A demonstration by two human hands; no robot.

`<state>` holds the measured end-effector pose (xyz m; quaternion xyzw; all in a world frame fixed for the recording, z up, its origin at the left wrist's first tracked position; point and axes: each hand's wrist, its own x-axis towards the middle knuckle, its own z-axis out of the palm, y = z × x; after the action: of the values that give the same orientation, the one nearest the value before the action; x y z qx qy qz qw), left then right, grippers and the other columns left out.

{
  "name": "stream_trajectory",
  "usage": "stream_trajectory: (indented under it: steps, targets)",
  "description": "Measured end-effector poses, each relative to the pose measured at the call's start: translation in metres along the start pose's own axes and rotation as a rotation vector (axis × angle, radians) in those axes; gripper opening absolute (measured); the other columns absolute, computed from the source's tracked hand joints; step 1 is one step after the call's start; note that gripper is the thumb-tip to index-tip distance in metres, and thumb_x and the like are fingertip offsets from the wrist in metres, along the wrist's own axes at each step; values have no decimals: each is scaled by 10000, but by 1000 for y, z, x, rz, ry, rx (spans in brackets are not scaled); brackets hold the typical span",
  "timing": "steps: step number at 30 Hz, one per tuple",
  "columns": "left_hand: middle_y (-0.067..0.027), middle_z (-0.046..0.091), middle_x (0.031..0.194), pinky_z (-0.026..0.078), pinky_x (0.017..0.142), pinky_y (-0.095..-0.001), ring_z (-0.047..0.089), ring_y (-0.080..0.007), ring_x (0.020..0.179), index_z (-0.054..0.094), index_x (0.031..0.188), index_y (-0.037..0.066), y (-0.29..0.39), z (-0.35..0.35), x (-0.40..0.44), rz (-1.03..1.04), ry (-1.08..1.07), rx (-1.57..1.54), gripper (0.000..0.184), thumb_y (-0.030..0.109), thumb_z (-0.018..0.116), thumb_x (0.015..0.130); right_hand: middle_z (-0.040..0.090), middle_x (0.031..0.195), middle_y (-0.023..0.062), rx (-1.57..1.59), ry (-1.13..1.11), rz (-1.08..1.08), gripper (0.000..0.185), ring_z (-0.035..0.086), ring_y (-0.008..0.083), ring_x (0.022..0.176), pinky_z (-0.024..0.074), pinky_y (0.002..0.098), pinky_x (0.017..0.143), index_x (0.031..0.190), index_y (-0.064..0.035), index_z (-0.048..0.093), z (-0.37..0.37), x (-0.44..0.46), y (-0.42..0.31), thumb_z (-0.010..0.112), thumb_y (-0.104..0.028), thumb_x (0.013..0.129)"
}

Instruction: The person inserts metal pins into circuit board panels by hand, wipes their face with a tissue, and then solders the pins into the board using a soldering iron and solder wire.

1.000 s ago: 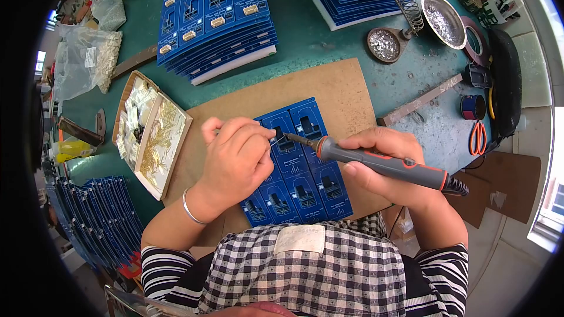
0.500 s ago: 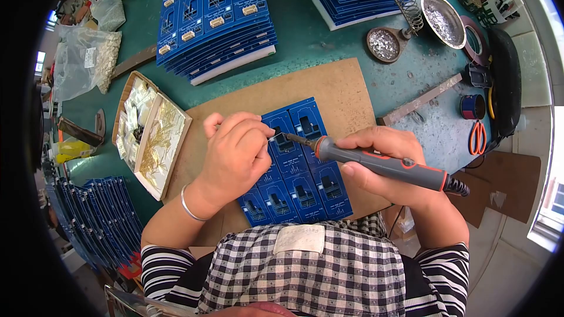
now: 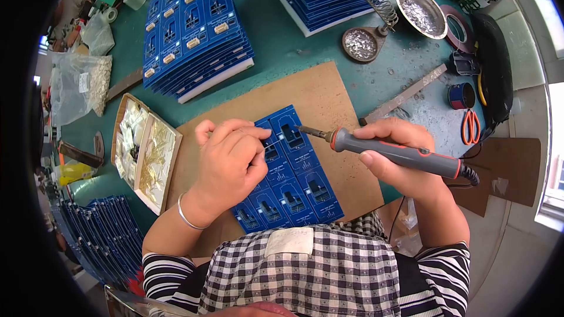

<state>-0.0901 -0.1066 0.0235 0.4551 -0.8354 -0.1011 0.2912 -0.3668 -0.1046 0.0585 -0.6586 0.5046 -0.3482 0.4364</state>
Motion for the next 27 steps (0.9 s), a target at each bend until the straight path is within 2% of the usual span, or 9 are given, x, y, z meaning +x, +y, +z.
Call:
stream_trajectory:
  steps: [4,10,27]
  targets:
    - [-11,699,970,325,807,-408,629,-221,924,545,725,80,0,13,8,43,5,-16,142,13,656,669,671,792,89,-33,-65,-80,264,628,155,675,479,271,611,947,-8,684,-3,3,4,717,-169,741]
    - [-8,699,988,329,824,-419,629,-227,961,557,733,83,-2,17,8,54,-26,31,140,19,662,667,670,789,89,-63,-81,-81,256,634,180,678,480,287,618,950,-13,676,-1,6,6,712,-167,748]
    - [-19,663,920,326,829,-404,614,-215,937,525,738,93,-5,24,16,44,-23,16,177,10,660,661,668,788,88,-83,-115,-84,258,642,196,676,482,298,611,949,-28,672,-3,8,2,721,-185,750]
